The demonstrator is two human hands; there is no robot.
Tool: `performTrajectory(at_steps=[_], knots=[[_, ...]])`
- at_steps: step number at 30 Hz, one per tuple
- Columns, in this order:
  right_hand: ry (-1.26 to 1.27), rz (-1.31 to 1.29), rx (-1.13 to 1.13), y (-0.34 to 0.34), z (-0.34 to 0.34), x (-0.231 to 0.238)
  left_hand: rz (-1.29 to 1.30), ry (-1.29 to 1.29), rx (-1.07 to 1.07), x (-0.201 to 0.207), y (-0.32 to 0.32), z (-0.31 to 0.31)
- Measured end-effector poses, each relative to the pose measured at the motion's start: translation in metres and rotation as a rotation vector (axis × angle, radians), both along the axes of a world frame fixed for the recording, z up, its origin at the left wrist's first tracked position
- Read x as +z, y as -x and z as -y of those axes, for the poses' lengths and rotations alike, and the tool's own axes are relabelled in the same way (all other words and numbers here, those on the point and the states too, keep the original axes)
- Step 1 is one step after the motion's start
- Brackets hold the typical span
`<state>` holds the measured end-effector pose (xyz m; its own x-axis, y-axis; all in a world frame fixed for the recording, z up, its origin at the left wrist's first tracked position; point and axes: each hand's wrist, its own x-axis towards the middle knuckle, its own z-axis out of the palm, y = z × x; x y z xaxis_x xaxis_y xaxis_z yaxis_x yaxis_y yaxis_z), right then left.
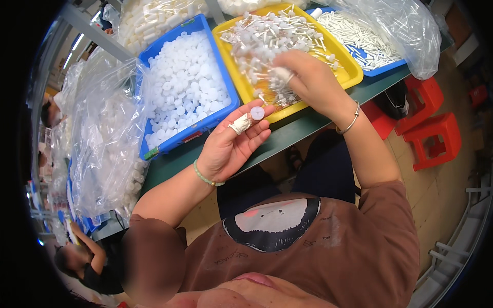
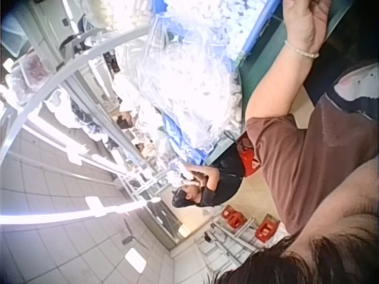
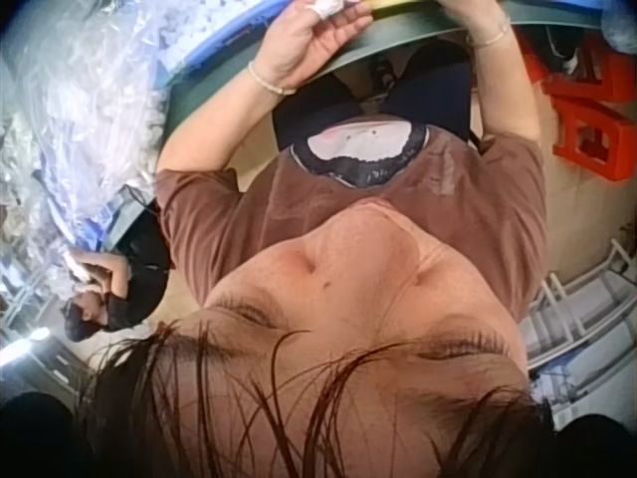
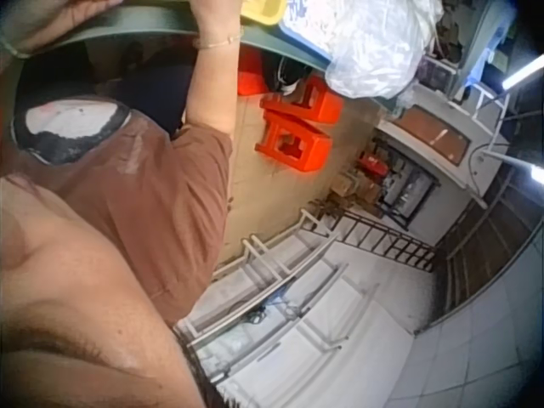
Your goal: The person sits at a workstation and repeatedly picks small white plastic caps from a blue bin and thin white sticks from a yellow tray. They insert the sticks into the caps by hand and place the assembled units back into the yellow tray. The process is repetitive and performed one unit at a time.
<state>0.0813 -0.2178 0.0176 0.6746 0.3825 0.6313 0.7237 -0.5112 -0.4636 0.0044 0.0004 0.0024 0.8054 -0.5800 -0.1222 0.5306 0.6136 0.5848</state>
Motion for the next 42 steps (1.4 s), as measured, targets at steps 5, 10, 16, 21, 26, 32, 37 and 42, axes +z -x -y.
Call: performTrajectory(at_steps=[5,10,16,21,26,32,37,42], knots=[[-0.151,-0.181,-0.02,0.035,-0.007,0.019,0.0,-0.004,0.024,0.002,0.002,0.001],[-0.17,-0.229,-0.053,0.079,-0.012,0.009,0.023,-0.025,0.044,0.0,0.002,0.001],[-0.311,-0.12,-0.088,0.087,-0.015,-0.001,-0.014,0.001,0.051,-0.001,0.006,-0.001],[-0.255,0.006,-0.123,0.101,-0.02,-0.006,-0.054,0.174,0.037,-0.003,0.004,0.002],[-0.212,0.091,-0.144,0.096,-0.023,-0.01,-0.102,0.131,0.077,-0.004,-0.001,-0.001],[-0.195,0.113,-0.202,0.095,-0.024,-0.008,-0.107,0.078,0.075,-0.001,0.001,0.001],[-0.18,0.127,-0.226,0.096,-0.026,-0.011,-0.105,0.057,0.09,-0.002,0.003,0.001],[-0.143,0.155,-0.209,0.097,-0.029,-0.011,-0.09,0.068,0.074,-0.002,0.005,0.003]])
